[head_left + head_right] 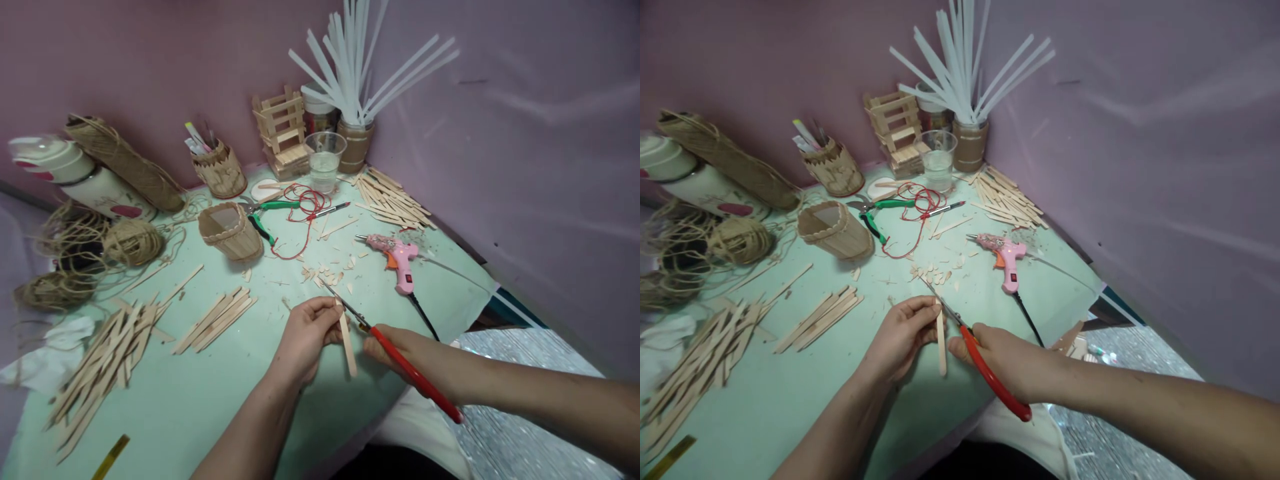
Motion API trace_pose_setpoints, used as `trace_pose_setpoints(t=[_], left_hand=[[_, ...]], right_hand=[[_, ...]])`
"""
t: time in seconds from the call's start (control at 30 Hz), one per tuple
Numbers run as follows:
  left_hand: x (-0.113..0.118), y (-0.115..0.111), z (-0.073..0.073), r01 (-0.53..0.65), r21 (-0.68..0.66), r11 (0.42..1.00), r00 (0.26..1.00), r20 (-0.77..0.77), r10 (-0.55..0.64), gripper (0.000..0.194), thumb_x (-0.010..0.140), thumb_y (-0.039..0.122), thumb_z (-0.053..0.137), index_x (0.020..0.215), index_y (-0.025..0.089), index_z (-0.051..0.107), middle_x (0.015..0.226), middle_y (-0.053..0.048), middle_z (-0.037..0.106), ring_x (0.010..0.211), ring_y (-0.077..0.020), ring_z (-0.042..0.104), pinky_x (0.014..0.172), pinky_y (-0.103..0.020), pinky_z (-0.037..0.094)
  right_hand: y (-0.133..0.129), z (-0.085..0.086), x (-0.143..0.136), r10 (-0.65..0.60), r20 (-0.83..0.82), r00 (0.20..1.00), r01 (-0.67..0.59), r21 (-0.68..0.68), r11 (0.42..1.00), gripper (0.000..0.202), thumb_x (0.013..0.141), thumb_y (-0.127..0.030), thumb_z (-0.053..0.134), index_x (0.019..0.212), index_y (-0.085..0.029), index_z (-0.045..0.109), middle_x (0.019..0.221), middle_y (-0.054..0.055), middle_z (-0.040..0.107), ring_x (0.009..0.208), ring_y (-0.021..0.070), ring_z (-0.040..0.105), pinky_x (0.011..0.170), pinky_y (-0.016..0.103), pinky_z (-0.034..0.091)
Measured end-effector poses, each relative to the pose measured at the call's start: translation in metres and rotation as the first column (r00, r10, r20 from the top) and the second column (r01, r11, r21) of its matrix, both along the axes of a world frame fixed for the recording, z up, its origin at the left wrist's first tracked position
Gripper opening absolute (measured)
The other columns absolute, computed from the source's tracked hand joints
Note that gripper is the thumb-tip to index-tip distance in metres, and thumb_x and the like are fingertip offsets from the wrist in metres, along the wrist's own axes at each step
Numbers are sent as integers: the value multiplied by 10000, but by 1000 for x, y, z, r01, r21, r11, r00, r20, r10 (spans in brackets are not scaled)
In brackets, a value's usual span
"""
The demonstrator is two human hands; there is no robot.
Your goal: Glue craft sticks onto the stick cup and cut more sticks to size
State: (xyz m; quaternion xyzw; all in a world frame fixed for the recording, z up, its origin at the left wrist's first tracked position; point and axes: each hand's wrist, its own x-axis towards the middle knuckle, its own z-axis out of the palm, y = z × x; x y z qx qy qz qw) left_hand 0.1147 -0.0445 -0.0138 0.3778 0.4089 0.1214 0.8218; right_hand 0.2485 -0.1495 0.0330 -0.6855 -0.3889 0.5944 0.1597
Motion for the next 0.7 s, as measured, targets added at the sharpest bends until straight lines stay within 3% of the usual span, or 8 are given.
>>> trace_pose_setpoints(t=[0.23,0.5,0.7], left_hand=[[1,1,-2,23,-41,999,999,-32,-25,210,665,289,734,685,113,622,605,-11,591,517,-79,536,546,-216,470],[1,3,0,39,-69,997,997,-57,-43,175,690,252,705,678,113,600,621,-32,609,539,-92,558,579,-231,491],[0,2,-2,28,-75,997,998,-50,-32,165,697,246,700,694,112,603,622,-26,603,537,-89,557,582,-231,494]], right_hand=[[-6,-15,-1,-74,-24,997,72,-84,994,427,860,-605,427,707,-206,435,622,-28,401,567,125,380,517,255,314],[-7,-24,0,-63,-91,994,56,-73,996,491,829,-658,446,682,-192,497,585,-52,273,526,107,264,477,255,223],[-7,-25,0,-82,3,997,82,-65,995,479,810,-656,485,694,-191,475,605,-37,350,556,114,327,485,242,260]])
